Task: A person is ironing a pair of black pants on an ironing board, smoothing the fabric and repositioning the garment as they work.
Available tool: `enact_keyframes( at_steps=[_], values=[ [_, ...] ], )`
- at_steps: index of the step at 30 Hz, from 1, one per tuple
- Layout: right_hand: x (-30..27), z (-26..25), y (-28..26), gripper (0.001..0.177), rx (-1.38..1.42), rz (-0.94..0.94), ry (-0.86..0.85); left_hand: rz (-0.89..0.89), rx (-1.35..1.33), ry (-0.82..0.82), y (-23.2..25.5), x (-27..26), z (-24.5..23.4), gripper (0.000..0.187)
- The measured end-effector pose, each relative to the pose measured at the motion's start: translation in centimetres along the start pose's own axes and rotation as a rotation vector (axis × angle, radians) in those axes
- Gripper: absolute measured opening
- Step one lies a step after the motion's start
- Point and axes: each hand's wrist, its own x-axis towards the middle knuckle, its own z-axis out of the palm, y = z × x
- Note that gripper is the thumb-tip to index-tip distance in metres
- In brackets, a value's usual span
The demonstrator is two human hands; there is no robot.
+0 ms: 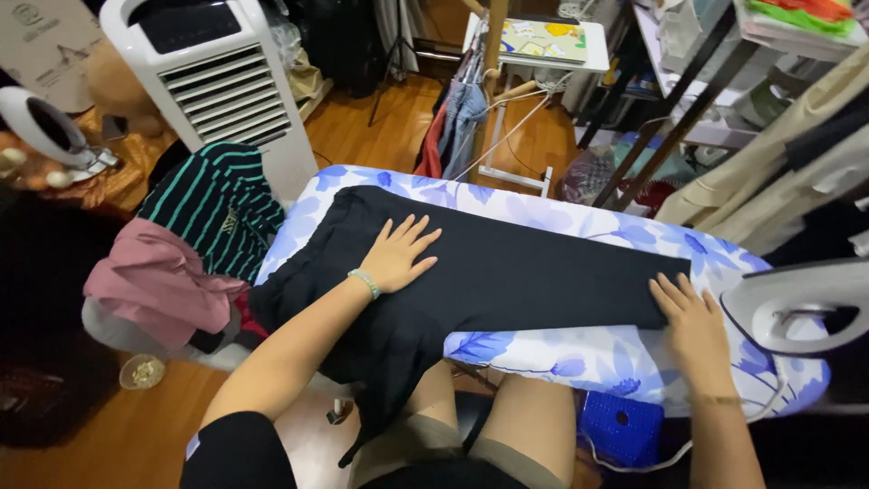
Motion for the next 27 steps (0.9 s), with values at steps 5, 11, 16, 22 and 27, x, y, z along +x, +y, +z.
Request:
enact_keyframes(
  at_steps=[5,11,16,22,27],
  values=[
    [-0.8,-1.0,-1.5,0.084,0.147,0.042,-0.198,0.002,-0.036,-0.063,-0.5,0.1,-0.4,0.062],
    [-2.0,-2.3,-1.3,0.075,0.445,0.174,-0.389,-0.436,-0.622,0.113,-6.2,-2.6,-12.3,0.038],
    [-0.1,-4.3,-6.6,0.068,0.516,0.051,-0.179,-0.971,0.090,0.069,-25.5,-8.9,-13.4,0.033],
    [1.7,-4.8,-9.9,0.063,0.398,-0.065,-0.385,-1.538,-0.251,-0.041,-27.6,-12.1,-14.0,0.111],
    [2.4,-5.5,-8.3,0.064,0.358,0.169,-0.434,-1.435,-0.248,-0.076,-19.7,-11.7,-15.7,0.088]
  ],
)
